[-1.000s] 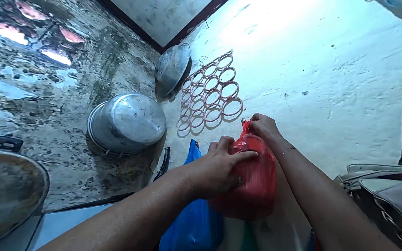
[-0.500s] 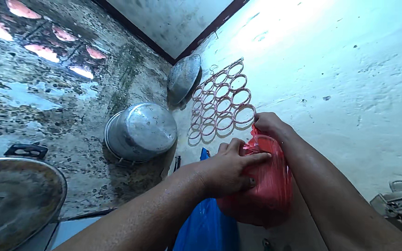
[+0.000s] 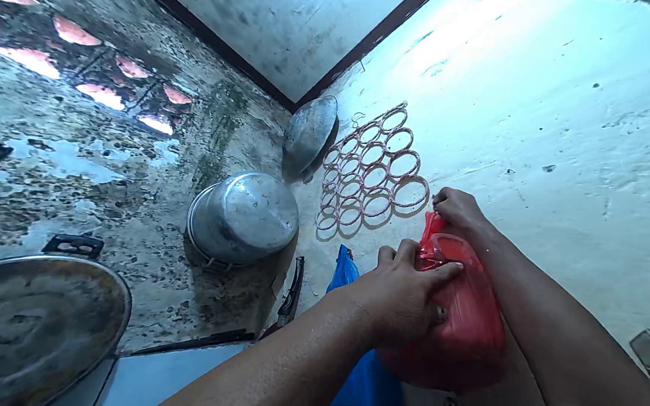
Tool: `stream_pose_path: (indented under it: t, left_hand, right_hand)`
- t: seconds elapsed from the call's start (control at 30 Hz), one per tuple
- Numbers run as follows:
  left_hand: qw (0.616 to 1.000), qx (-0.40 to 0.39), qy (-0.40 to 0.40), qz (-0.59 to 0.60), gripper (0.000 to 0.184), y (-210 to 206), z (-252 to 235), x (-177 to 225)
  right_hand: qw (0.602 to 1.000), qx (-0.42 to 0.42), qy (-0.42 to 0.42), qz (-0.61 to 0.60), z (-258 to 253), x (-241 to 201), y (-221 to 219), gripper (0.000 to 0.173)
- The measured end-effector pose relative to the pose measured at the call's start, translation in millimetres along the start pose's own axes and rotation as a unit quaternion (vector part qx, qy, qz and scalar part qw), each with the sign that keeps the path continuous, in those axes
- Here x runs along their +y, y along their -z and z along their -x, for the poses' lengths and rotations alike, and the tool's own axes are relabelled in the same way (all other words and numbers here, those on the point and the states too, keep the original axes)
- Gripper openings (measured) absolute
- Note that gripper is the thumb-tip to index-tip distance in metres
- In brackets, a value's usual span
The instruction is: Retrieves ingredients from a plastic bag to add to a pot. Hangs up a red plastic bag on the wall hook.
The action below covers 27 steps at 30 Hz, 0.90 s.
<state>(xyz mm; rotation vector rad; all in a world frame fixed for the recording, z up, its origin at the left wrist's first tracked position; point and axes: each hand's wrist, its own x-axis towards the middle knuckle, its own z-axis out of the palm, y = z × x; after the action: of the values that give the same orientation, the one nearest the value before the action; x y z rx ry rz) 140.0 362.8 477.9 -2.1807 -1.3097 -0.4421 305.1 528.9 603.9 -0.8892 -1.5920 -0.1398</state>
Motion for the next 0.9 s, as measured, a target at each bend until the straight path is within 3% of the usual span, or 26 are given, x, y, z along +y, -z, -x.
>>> stream_pose_path:
  t: [0.17, 0.33, 0.4, 0.5, 0.6, 0.73, 0.9]
  left_hand:
    - [1.000, -0.029, -0.003, 0.001, 0.060, -3, -7, 2]
    - [1.000, -0.019, -0.010, 0.008, 0.059, -13, -5, -3]
    - [1.000, -0.021, -0.020, 0.010, 0.060, -16, -3, -7]
    - [0.999, -0.018, -0.028, 0.004, 0.060, -19, -1, -9]
    - [0.999, -0.022, -0.025, 0.001, 0.059, -18, -2, -6]
    - [0.999, -0.025, -0.026, -0.003, 0.059, -16, -7, -4]
    - [0.999, -0.027, -0.038, -0.016, 0.058, -15, -6, 1]
  right_hand:
    - [0.996, -0.050, 0.028, 0.061, -10, 6, 12, 0.016]
    - [0.999, 0.007, -0.013, -0.049, 14, 12, 17, 0.019]
    - [0.999, 0.001, -0.012, -0.031, 26, 13, 23, 0.022]
    - [0.996, -0.069, 0.052, 0.033, 31, 22, 22, 0.030]
    - [0.973, -0.051, 0.197, 0.110, 30, 32, 14, 0.031]
    - [0.959, -0.063, 0.192, 0.196, 27, 26, 3, 0.024]
    - [0.960, -0.019, 0.194, 0.203, 30, 25, 4, 0.019]
